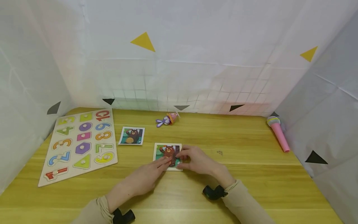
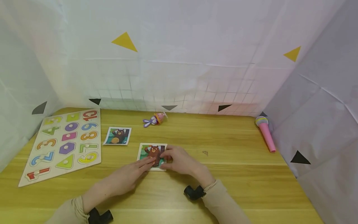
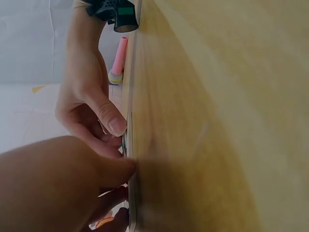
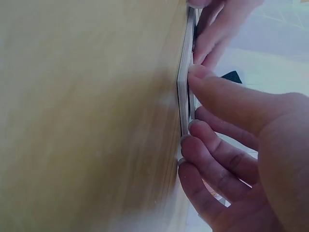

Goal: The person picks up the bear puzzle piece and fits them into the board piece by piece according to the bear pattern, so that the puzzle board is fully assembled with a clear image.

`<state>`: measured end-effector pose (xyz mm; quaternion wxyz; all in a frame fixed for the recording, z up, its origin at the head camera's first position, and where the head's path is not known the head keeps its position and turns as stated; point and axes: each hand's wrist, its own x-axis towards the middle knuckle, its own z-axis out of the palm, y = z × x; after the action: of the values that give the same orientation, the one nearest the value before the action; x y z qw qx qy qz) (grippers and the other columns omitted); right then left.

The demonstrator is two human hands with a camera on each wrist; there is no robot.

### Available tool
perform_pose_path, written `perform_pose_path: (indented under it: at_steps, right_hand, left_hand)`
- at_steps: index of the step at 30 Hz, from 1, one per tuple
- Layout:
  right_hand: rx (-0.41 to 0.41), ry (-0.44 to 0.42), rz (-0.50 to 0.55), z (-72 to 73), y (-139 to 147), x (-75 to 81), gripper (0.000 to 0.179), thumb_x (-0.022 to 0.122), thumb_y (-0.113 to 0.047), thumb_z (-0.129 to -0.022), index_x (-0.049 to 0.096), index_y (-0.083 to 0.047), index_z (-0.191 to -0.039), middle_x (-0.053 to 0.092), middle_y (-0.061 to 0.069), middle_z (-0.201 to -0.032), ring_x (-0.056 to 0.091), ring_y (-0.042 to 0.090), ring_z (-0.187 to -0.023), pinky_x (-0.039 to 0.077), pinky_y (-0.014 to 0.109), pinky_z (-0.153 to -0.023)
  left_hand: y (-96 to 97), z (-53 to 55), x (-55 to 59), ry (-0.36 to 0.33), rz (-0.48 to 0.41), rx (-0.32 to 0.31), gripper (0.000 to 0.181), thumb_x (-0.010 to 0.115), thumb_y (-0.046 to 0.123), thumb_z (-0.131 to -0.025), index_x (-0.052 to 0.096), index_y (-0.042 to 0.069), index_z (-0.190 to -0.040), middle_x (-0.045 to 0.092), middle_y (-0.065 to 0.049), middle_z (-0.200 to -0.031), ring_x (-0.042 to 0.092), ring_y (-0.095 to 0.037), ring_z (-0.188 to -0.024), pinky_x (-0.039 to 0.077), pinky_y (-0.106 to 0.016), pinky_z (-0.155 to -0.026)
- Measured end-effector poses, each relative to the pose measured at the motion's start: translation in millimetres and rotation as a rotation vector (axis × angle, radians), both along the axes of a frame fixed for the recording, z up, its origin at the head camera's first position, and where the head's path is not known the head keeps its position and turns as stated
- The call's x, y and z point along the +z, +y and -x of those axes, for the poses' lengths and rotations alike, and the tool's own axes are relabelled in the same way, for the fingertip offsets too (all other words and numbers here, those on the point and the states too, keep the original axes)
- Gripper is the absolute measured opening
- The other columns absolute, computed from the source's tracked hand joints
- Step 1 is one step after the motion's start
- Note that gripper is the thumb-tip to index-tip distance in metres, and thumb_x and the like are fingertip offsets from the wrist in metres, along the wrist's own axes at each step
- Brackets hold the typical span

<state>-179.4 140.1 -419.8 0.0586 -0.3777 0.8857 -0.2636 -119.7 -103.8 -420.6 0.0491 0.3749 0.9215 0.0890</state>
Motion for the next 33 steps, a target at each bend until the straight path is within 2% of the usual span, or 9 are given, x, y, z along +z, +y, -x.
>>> perform_pose_path:
  at_steps: [5, 10, 17, 22, 29, 33]
  right_hand:
    - [-0.001, 0.002, 0.007, 1.2, 1.5, -2.2, 0.030, 0.078, -0.030, -0.088, 0.076, -0.011, -0.112, 0.062, -0.003, -0.099, 0.054, 0.011, -0.079, 0.046, 0.021, -0.069]
    - [-0.006, -0.008, 0.027, 1.3, 2.2, -1.8, 0.031, 0.079, -0.029, -0.086, 0.077, -0.011, -0.111, 0.062, -0.002, -0.096, 0.053, 0.012, -0.076, 0.045, 0.020, -0.066]
    - [-0.005, -0.023, 0.050, 2.1, 4.7, -2.0, 0.025, 0.076, -0.023, -0.090, 0.078, -0.012, -0.112, 0.062, -0.002, -0.096, 0.051, 0.013, -0.077, 0.043, 0.021, -0.067]
    - [-0.030, -0.031, 0.052, 1.9, 4.7, -1.2, 0.025, 0.077, -0.023, -0.089, 0.078, -0.011, -0.111, 0.063, -0.002, -0.094, 0.050, 0.008, -0.075, 0.044, 0.021, -0.065]
    - [-0.019, 0.009, 0.096, 1.5, 2.6, -1.7, 0.012, 0.080, -0.020, -0.085, 0.083, -0.011, -0.093, 0.065, -0.003, -0.087, 0.055, 0.002, -0.073, 0.048, 0.019, -0.063]
    - [-0.009, -0.007, 0.117, 0.9, 1.3, -3.3, 0.008, 0.080, -0.016, -0.085, 0.083, -0.009, -0.089, 0.065, -0.003, -0.083, 0.055, 0.001, -0.071, 0.048, 0.018, -0.060]
  left_hand:
    - [-0.2, 1.2, -2.1, -0.015, -0.043, 0.014, 0.050, 0.048, 0.030, -0.107, 0.042, 0.008, -0.151, 0.043, -0.010, -0.156, 0.043, -0.027, -0.142, 0.045, -0.044, -0.109]
    - [-1.0, 1.1, -2.3, -0.027, -0.034, 0.008, 0.051, 0.046, 0.039, -0.107, 0.043, 0.018, -0.153, 0.040, -0.006, -0.158, 0.044, -0.028, -0.141, 0.047, -0.047, -0.106]
    - [-2.2, 1.0, -3.1, -0.051, -0.044, -0.019, 0.054, 0.041, 0.043, -0.107, 0.038, 0.020, -0.156, 0.030, 0.003, -0.164, 0.033, -0.026, -0.148, 0.041, -0.048, -0.113]
    - [-1.9, 0.4, -4.5, -0.021, -0.036, -0.036, 0.056, 0.040, 0.044, -0.107, 0.036, 0.019, -0.157, 0.032, 0.004, -0.163, 0.032, -0.025, -0.149, 0.035, -0.046, -0.117]
    - [-1.3, -0.1, -4.6, -0.008, -0.031, -0.056, 0.055, 0.041, 0.045, -0.107, 0.036, 0.021, -0.157, 0.033, 0.002, -0.162, 0.031, -0.026, -0.149, 0.034, -0.048, -0.117]
    - [-1.0, -0.7, -4.7, -0.013, -0.032, -0.052, 0.056, 0.041, 0.046, -0.106, 0.037, 0.021, -0.156, 0.033, 0.002, -0.162, 0.031, -0.026, -0.149, 0.034, -0.048, -0.117]
